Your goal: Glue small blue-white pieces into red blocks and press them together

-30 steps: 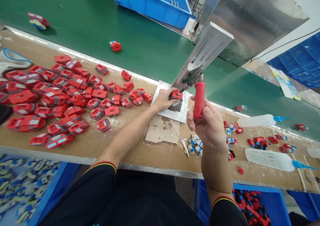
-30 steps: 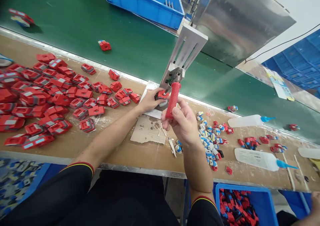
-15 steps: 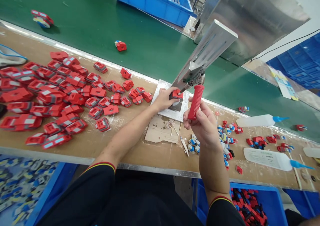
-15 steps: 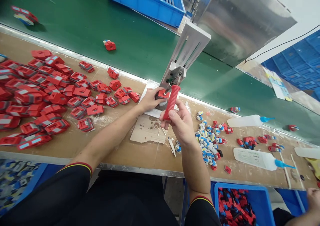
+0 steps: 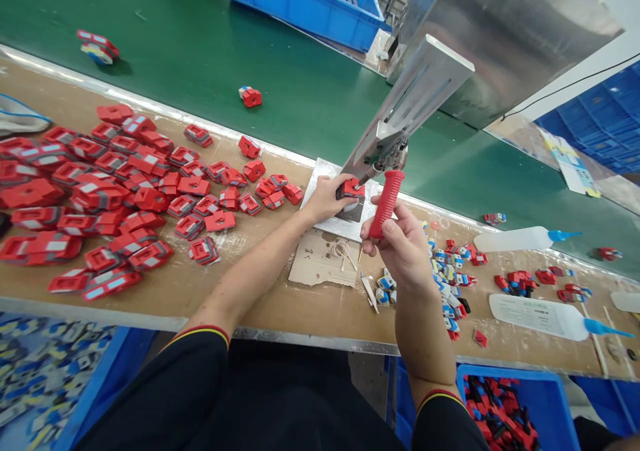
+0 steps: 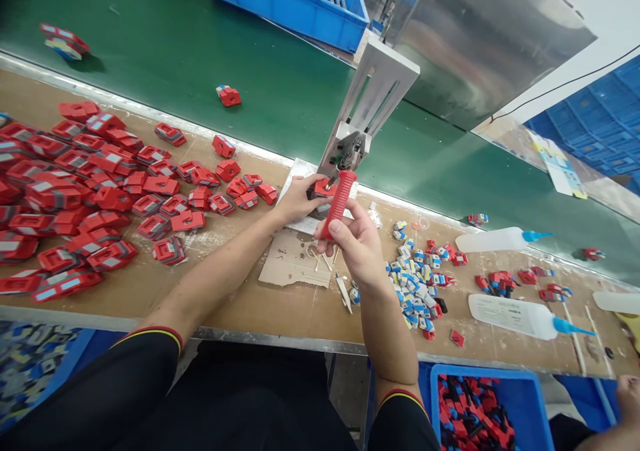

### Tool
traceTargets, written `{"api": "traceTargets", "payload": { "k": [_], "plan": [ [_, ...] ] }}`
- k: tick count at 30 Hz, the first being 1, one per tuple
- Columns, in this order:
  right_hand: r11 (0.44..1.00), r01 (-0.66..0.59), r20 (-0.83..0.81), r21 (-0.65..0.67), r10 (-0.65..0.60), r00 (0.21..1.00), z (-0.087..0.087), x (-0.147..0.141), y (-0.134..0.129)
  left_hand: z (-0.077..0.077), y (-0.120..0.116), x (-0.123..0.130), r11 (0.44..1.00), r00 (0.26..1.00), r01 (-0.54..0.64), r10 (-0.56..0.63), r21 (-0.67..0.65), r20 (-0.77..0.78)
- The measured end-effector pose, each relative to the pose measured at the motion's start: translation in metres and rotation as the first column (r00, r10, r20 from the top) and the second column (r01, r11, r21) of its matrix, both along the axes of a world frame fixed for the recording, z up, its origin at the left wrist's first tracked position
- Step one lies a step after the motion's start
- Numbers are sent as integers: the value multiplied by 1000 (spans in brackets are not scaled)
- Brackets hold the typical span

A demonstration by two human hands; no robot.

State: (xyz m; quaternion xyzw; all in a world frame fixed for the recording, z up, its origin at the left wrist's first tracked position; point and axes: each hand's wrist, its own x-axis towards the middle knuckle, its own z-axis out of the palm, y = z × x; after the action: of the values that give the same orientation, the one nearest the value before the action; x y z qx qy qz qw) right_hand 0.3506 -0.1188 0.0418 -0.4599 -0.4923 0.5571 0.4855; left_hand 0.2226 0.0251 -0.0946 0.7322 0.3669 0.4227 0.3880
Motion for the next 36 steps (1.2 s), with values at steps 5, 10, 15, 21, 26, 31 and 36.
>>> {"api": "traceTargets", "payload": {
  "k": [5,10,15,21,26,31,36],
  "plan": [
    [1000,-6,25,15,6,1000,-2,-1,0,-2,0,1,1000,1000,-10,10,0,9],
    [1000,17,7,8,-17,1000,-2,-2,0,-2,0,1,1000,1000,-8,8,0,-1],
    [1000,16,30,6,-16,999,-6,-3,1,-1,0,0,1000,1000,-12,12,-14,-14],
    [997,9,162,82,-22,987,-31,-4,6,2,-2,-2,1000,999,1,-1,11,-44],
    [977,96,275,190,-146,950,-63,-4,27,1,0,-3,1000,997,10,-8,15,-79],
    [972,60,255,227,-119,960,-81,-2,43,4,-2,1,1000,994,7,-9,-17,-107],
    [890,265,237,371,-367,900,-80,22,23,31,-1,-37,997,997,63,-61,54,-48]
  ]
}}
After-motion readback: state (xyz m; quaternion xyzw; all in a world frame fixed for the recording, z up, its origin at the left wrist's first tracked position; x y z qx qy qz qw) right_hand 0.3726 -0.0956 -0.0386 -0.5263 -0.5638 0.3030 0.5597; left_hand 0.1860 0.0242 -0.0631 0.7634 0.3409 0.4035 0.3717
